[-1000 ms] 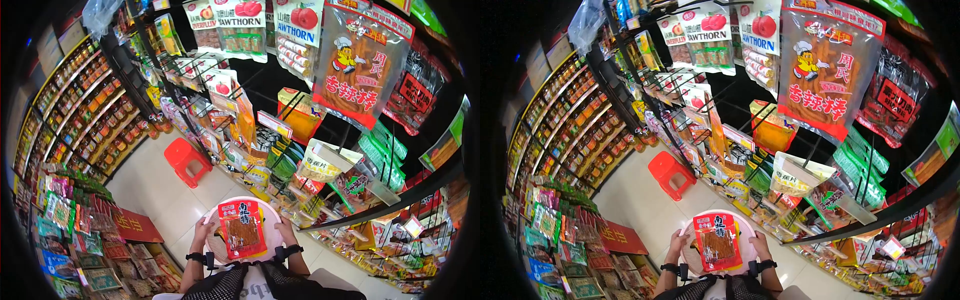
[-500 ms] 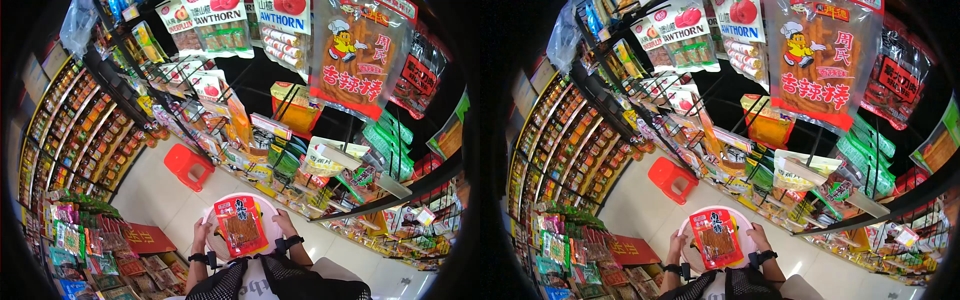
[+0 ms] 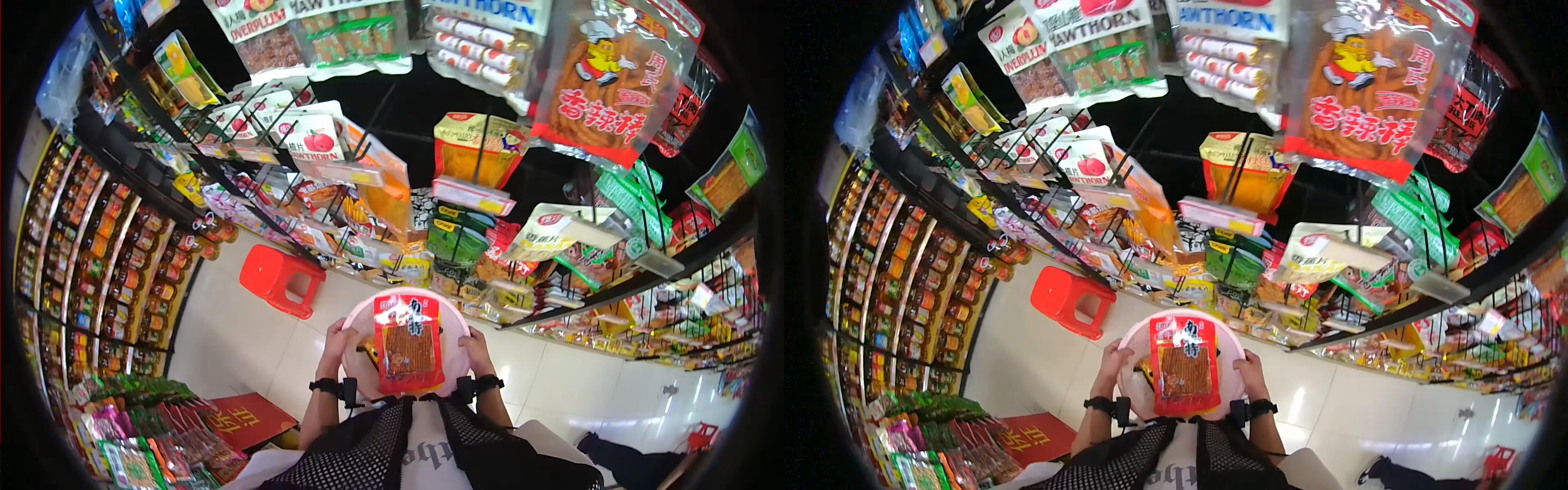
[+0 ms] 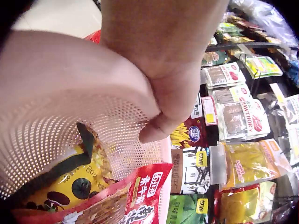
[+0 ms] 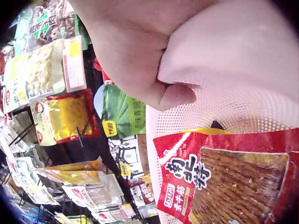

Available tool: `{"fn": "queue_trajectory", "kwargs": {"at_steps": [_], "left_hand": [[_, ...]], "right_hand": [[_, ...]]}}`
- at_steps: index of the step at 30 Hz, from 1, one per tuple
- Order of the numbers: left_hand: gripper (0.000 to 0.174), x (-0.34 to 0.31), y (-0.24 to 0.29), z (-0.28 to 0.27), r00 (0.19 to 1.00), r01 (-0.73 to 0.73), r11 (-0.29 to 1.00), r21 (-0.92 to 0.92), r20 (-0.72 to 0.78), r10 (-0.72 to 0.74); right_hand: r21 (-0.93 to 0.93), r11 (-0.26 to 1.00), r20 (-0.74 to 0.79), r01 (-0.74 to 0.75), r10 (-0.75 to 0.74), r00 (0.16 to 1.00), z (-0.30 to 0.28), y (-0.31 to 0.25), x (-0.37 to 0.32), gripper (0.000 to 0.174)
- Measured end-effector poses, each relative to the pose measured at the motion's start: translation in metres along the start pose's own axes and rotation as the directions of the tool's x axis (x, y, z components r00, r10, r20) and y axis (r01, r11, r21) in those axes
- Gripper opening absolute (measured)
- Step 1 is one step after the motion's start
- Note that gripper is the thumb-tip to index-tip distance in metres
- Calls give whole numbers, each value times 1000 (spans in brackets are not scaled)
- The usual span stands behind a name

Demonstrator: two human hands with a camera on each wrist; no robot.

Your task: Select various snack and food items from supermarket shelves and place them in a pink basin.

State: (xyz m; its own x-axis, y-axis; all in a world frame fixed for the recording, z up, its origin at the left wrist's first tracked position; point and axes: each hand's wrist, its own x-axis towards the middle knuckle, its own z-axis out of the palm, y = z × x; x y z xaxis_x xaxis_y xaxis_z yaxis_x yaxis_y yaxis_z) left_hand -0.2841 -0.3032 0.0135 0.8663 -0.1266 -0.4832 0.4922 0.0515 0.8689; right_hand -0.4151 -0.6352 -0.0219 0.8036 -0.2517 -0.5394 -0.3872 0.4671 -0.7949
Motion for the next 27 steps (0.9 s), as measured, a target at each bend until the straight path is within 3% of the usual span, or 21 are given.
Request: {"fn": "queue_trajectory", "kwargs": {"at_steps": [7, 12, 16, 20, 22, 23, 27], "left_hand": [[31, 91, 42, -63, 975, -80, 997, 3, 208, 78], [34, 127, 49, -114, 948, -50, 998, -23, 315, 55], [29, 129, 58, -140, 949, -97, 994, -47, 298, 106], [32, 130, 58, -143, 961, 29, 989, -143, 276, 12], [32, 137, 58, -143, 959, -17, 992, -126, 280, 52], [32, 141, 60, -144, 956, -45, 993, -112, 283, 76], [30, 144, 59, -143, 955, -49, 992, -112, 285, 79]], "right_hand": [[64, 976, -163, 207, -195, 967, 86, 12, 20, 32], [74, 981, -189, 178, -161, 969, 138, 31, 21, 30], [38, 980, -172, 195, -186, 967, 174, 13, 29, 28], [-90, 976, -127, 199, -209, 970, 161, 16, 40, 38], [-77, 968, -156, 239, -248, 956, 169, 15, 45, 39], [-55, 969, -130, 241, -246, 961, 167, 18, 48, 50], [40, 998, -39, 39, -38, 999, 181, -15, 26, 58]]}}
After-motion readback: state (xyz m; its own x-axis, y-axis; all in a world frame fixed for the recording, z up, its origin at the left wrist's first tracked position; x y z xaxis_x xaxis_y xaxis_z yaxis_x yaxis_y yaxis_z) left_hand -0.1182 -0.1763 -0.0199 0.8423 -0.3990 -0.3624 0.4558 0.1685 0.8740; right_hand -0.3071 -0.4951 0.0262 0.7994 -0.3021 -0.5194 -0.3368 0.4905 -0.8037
